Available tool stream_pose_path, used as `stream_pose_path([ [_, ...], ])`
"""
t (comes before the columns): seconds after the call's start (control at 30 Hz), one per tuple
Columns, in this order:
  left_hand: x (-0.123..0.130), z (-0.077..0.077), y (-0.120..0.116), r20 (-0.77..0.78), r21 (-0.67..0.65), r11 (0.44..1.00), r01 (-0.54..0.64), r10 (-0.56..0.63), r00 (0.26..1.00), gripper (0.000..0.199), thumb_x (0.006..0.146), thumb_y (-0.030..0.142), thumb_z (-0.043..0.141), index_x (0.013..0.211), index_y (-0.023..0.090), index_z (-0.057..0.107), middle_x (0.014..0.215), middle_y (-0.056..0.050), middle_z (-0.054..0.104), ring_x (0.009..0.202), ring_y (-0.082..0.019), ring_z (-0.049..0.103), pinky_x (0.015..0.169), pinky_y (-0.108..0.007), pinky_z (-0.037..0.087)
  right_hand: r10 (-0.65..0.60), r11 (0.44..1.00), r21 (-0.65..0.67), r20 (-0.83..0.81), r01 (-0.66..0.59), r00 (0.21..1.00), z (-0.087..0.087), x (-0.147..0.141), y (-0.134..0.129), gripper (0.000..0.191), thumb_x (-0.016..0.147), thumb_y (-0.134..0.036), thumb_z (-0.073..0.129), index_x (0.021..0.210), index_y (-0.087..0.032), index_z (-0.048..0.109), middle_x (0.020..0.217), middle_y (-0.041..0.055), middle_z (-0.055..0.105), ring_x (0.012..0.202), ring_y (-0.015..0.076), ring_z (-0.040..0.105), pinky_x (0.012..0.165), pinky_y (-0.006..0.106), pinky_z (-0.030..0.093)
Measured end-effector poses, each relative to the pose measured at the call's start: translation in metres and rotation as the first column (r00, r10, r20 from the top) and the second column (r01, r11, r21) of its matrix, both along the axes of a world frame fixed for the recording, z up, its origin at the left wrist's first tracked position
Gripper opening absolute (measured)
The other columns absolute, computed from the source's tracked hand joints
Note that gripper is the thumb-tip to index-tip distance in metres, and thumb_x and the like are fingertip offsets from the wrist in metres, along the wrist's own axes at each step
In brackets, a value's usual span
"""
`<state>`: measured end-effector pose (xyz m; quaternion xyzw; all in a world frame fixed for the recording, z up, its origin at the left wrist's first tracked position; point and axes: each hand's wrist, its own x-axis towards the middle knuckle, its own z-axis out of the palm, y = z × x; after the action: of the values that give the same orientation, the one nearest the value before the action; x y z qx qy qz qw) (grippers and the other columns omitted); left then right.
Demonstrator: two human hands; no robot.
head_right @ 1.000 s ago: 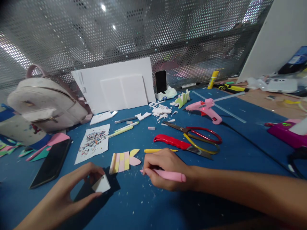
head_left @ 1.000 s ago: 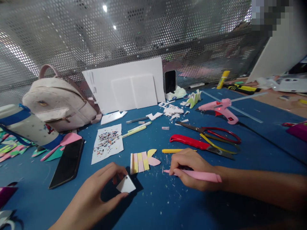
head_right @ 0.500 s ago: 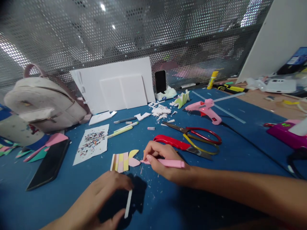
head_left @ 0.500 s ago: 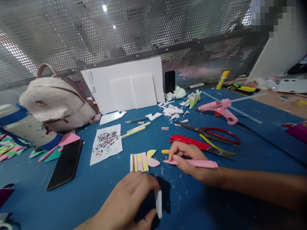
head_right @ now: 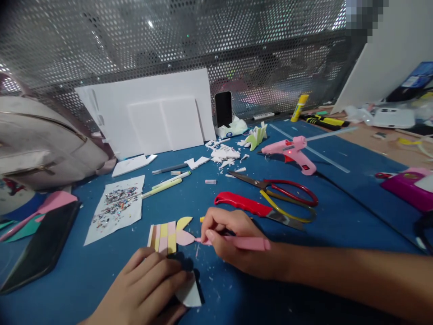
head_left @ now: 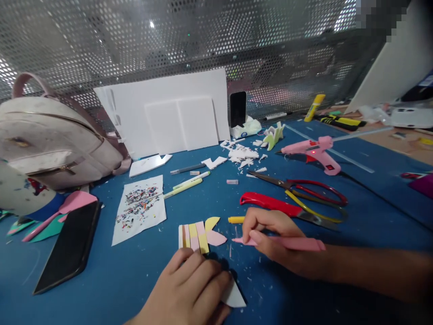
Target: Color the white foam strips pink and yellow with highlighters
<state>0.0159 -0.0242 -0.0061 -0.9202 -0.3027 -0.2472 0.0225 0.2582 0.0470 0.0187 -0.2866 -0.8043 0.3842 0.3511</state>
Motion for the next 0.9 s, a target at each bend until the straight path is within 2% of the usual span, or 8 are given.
stream_pose_path([
  [0.07,-0.004,-0.004,-0.005,-0.019,0.085,0.996,-0.012,0.013,1.000,0.024,0.105,0.033,0.044,0.115,0.021,0.062,0.091,-0.002,0.072,0.075,-0.017,0.062,0.079,-0.035,0.045,0.017,1.000,0.021,-0.019,-0.016,1.000,-0.001,0.000,0.001,0.015,0.093,-0.017,0.049,0.083,-0.017,0.061,0.077,0.0002,0.064,0.067,0.0105,0.059,0.063,0.019,0.047],
  [0.13,-0.012,0.000,-0.008,-0.045,0.050,0.995,-0.086,0.088,0.995,0.020,0.106,0.028,0.043,0.118,0.028,0.059,0.092,0.002,0.074,0.079,-0.016,0.065,0.088,-0.036,0.044,0.026,1.000,0.004,-0.042,-0.026,0.999,-0.002,0.001,0.001,0.015,0.093,-0.016,0.050,0.083,-0.018,0.061,0.076,-0.0005,0.064,0.066,0.0098,0.060,0.061,0.017,0.047],
  [0.2,-0.023,0.010,-0.004,-0.035,0.016,0.989,-0.146,0.146,0.989,0.022,0.103,0.040,0.051,0.123,0.031,0.056,0.098,0.001,0.075,0.093,-0.019,0.068,0.094,-0.039,0.042,0.035,0.999,-0.025,-0.066,-0.037,0.997,-0.004,0.000,0.000,0.015,0.093,-0.014,0.050,0.085,-0.019,0.061,0.076,-0.0011,0.064,0.066,0.0095,0.060,0.060,0.016,0.047],
  [0.33,-0.050,0.023,0.015,0.040,-0.136,0.939,-0.315,0.323,0.946,0.054,0.092,0.062,0.061,0.132,0.029,0.047,0.124,-0.006,0.065,0.114,-0.026,0.060,0.099,-0.040,0.040,0.046,0.994,-0.091,-0.087,-0.054,0.995,-0.007,0.000,0.000,0.016,0.093,-0.010,0.048,0.087,-0.020,0.060,0.078,-0.0008,0.063,0.067,0.0107,0.060,0.061,0.018,0.049],
  [0.43,-0.067,0.017,0.026,-0.019,-0.268,0.876,-0.401,0.412,0.911,0.077,0.082,0.071,0.066,0.143,0.032,0.039,0.138,-0.007,0.058,0.124,-0.032,0.053,0.104,-0.046,0.039,0.052,0.992,-0.107,-0.079,-0.060,0.995,-0.007,0.000,0.001,0.017,0.093,-0.011,0.048,0.087,-0.021,0.059,0.078,-0.0008,0.063,0.066,0.0106,0.059,0.059,0.018,0.047],
  [0.5,-0.074,0.010,0.028,-0.062,-0.335,0.846,-0.415,0.420,0.905,0.083,0.079,0.070,0.070,0.146,0.034,0.036,0.140,-0.006,0.056,0.126,-0.033,0.052,0.104,-0.047,0.042,0.052,0.995,-0.086,-0.067,-0.058,0.996,-0.007,0.001,0.001,0.016,0.093,-0.011,0.049,0.087,-0.021,0.059,0.078,-0.0017,0.063,0.065,0.0096,0.058,0.058,0.017,0.046],
  [0.63,-0.080,0.004,0.028,-0.055,-0.373,0.837,-0.400,0.410,0.910,0.074,0.085,0.056,0.071,0.146,0.037,0.035,0.139,-0.003,0.058,0.129,-0.031,0.050,0.109,-0.048,0.042,0.041,0.996,-0.074,-0.051,-0.045,0.998,-0.006,0.001,0.001,0.016,0.092,-0.010,0.049,0.086,-0.022,0.058,0.077,-0.0030,0.063,0.065,0.0087,0.058,0.058,0.016,0.045],
  [0.9,-0.076,0.015,0.031,0.082,-0.515,0.797,-0.314,0.410,0.908,0.057,0.091,0.040,0.065,0.143,0.039,0.044,0.145,-0.004,0.053,0.132,-0.028,0.053,0.111,-0.044,0.046,0.034,0.997,-0.068,-0.061,-0.038,0.998,-0.005,-0.001,0.001,0.017,0.090,-0.009,0.048,0.082,-0.021,0.058,0.075,-0.0008,0.064,0.065,0.0113,0.059,0.058,0.020,0.046],
])
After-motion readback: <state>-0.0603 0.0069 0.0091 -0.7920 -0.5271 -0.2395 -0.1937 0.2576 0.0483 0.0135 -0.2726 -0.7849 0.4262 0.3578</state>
